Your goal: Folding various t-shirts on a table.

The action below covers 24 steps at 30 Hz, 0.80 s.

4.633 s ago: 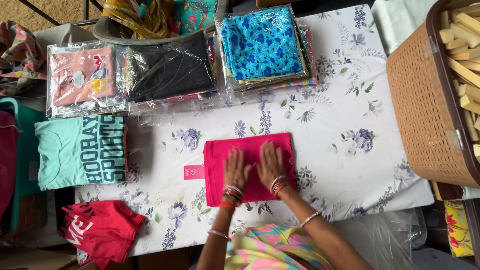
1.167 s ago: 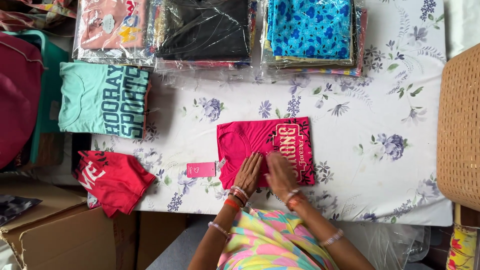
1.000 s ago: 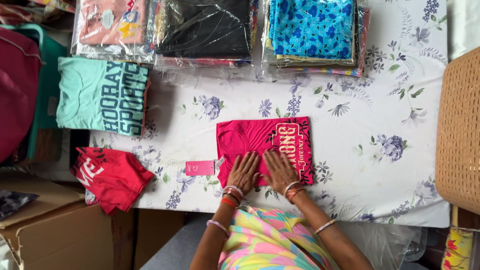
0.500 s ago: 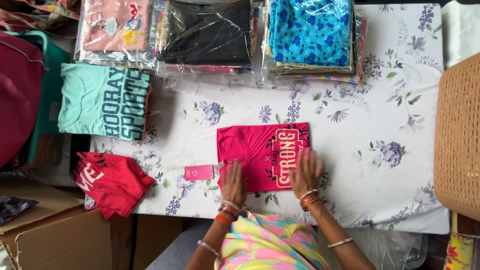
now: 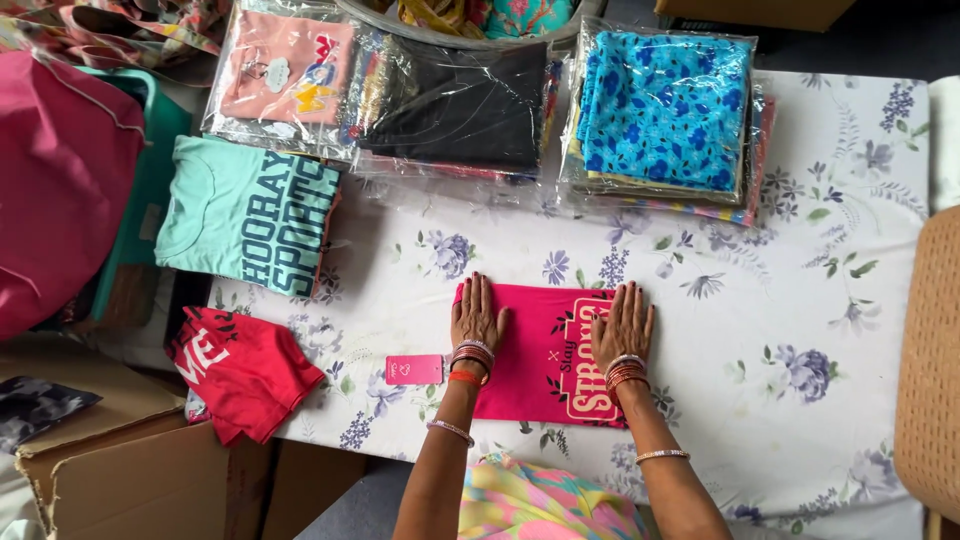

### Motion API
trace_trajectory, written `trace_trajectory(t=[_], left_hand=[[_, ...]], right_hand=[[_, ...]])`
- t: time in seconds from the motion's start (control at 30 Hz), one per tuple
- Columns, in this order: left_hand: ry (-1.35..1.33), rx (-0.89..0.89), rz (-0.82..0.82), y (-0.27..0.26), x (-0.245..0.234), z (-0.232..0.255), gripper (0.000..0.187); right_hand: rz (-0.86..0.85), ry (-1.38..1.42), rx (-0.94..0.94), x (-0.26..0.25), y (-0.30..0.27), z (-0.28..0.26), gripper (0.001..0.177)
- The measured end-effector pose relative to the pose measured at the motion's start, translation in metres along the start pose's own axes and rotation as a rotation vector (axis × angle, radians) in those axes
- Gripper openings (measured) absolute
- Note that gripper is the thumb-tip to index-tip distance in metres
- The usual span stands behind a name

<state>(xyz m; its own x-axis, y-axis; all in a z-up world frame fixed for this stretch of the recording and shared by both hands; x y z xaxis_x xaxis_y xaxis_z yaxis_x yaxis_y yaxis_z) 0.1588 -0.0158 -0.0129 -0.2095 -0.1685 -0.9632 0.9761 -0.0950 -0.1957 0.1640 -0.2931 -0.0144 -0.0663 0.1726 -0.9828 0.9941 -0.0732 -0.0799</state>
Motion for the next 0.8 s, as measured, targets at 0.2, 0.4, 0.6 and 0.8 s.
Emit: trace_trajectory(t=[0.2,0.4,0.6,0.8], left_hand=[[-0.269,-0.151,-0.012,0.005,0.005,-0.030,0.050],[-0.155,-0.075,0.151,-0.003,-0.017,-0.028,0.055],[0.040,-0.093,0.125,-0.002,-0.001,0.023,0.074],[-0.044,0.215,-0.101,-0.008,-0.026,0.047,0.072]], right_hand=[[0.017,0.025,0.042,-0.013,-0.002,-0.001,0.079],[0.042,0.056,0.030,-0.017,-0.003,-0.005,0.077],[-0.083,-0.195,-0.023,-0.010,-0.026,-0.052,0.072],[-0.211,-0.165,-0.300,-0.001,-0.019,-0.057,0.070]])
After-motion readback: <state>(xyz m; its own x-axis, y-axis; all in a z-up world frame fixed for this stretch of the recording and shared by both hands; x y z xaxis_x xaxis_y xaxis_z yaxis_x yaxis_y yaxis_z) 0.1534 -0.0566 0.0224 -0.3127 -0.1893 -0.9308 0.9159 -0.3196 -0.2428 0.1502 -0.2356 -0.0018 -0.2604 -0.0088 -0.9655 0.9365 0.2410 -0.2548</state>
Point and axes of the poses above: each hand's wrist, its own y-axis towards the middle knuckle, its own x-axis out of the palm, z = x × y, the point moved 3 cm from there along y, towards the middle knuckle, and after that the axes turned 11 degrees about x, right-handed, at the moved point
